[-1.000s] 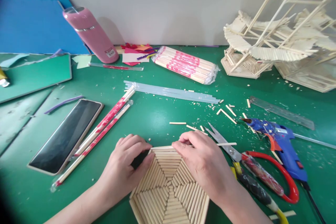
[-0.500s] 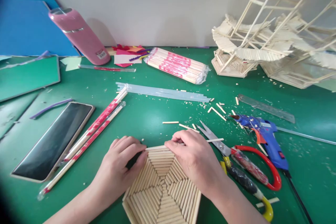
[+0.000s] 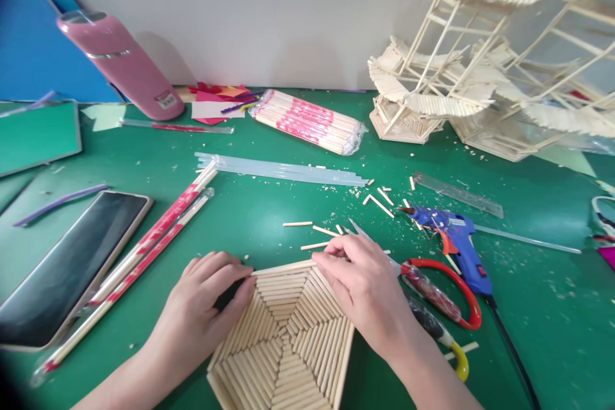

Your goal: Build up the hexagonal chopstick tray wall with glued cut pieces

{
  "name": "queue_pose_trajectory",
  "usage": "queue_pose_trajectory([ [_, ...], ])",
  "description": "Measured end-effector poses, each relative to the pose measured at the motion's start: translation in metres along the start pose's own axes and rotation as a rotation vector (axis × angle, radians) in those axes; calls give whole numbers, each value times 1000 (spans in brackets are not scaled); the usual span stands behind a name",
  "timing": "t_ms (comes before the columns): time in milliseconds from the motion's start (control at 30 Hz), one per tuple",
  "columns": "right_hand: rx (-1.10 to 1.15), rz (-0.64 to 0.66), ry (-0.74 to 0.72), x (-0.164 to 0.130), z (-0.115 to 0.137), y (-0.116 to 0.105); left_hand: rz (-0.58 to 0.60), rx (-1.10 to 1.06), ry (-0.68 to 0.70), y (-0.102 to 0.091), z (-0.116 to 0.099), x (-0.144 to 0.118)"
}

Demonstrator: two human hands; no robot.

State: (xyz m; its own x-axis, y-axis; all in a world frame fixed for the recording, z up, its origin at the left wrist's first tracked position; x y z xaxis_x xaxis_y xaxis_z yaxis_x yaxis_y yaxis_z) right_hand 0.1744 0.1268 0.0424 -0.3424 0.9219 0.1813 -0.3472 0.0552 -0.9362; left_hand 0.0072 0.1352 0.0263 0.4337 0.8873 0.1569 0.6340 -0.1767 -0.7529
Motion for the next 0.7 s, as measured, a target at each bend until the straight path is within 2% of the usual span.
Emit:
queue_pose_trajectory([
  [700, -40, -44, 29, 5, 1, -2, -1, 36, 38, 0, 0, 1],
])
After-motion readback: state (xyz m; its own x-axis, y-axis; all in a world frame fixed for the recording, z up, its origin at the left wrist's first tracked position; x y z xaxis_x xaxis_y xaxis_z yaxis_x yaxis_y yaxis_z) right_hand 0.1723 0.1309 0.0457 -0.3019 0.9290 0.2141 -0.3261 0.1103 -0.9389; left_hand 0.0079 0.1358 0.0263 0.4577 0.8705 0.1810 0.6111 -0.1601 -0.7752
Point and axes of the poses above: each hand's wrist, its own x-axis towards the middle knuckle, its own y-axis out of the palm, z = x × y, the point moved 8 cm from there along x, towards the middle knuckle, and after that the axes turned 9 degrees about -x, right-handed, at the moved point
